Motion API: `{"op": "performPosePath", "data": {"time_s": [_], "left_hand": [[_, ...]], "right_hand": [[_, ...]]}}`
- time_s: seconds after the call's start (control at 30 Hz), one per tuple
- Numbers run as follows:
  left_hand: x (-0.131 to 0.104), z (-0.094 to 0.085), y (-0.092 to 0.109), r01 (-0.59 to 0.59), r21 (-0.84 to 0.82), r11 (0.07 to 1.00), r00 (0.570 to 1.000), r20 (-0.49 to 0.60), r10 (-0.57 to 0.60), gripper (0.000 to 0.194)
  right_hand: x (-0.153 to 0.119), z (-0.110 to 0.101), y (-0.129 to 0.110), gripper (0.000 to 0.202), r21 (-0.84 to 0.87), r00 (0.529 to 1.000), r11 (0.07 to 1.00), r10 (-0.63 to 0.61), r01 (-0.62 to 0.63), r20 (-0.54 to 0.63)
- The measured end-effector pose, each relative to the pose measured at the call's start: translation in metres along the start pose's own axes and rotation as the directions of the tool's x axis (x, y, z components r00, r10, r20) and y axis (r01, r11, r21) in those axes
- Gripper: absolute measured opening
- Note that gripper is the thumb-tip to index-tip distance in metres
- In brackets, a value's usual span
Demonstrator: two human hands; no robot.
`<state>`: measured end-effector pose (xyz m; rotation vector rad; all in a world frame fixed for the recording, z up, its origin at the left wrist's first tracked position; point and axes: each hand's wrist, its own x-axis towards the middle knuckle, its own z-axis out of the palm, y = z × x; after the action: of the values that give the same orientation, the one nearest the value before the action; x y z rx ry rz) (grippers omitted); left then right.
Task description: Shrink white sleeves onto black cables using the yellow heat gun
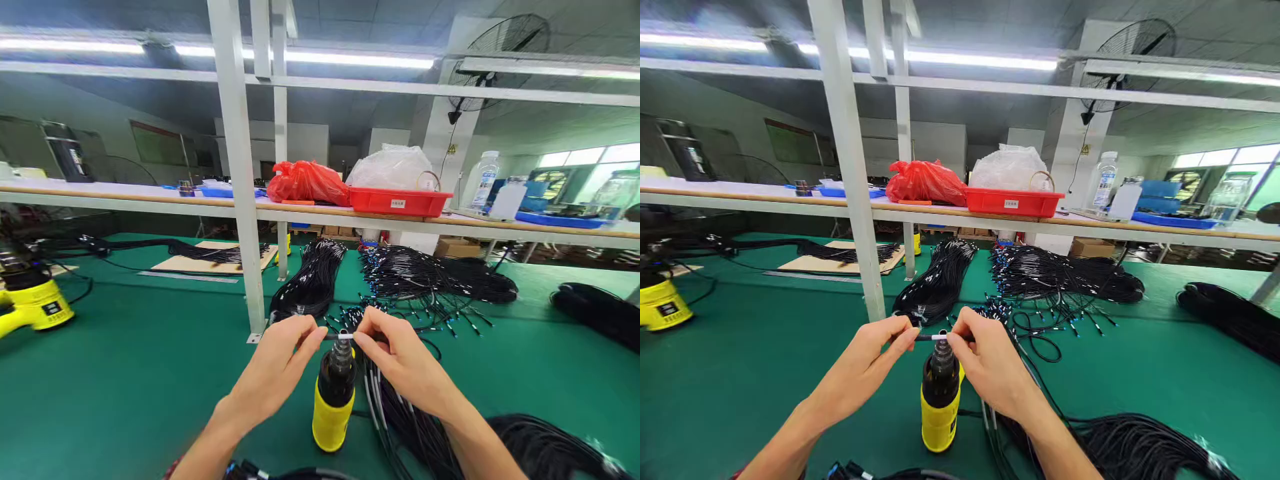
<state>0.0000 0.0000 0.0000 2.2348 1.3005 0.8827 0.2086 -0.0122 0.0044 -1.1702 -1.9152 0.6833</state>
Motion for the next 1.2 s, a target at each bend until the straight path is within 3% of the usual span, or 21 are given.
{"op": "performPosePath", "data": {"time_s": [0.3,0.8,1.03,1.2], "left_hand": [[0.015,0.010,-0.006,0.015,-0.126,0.992,1.000,-0.012,-0.017,0.037],[0.017,0.010,-0.010,0.026,-0.185,0.982,0.999,-0.041,-0.034,0.018],[0.018,0.010,-0.010,0.062,-0.095,0.994,0.998,0.004,-0.062,0.047],[0.020,0.013,-0.013,0.057,-0.130,0.990,0.998,0.010,-0.056,0.044]], "right_hand": [[0.008,0.001,0.012,0.019,-0.117,0.999,0.993,-0.009,0.004,-0.044],[0.010,0.001,0.020,0.016,-0.114,0.998,0.993,0.000,-0.007,-0.057],[0.008,-0.004,0.016,0.020,-0.126,0.997,0.992,-0.032,0.022,-0.073],[0.009,-0.002,0.017,0.018,-0.103,0.998,0.995,-0.016,0.010,-0.065]]}}
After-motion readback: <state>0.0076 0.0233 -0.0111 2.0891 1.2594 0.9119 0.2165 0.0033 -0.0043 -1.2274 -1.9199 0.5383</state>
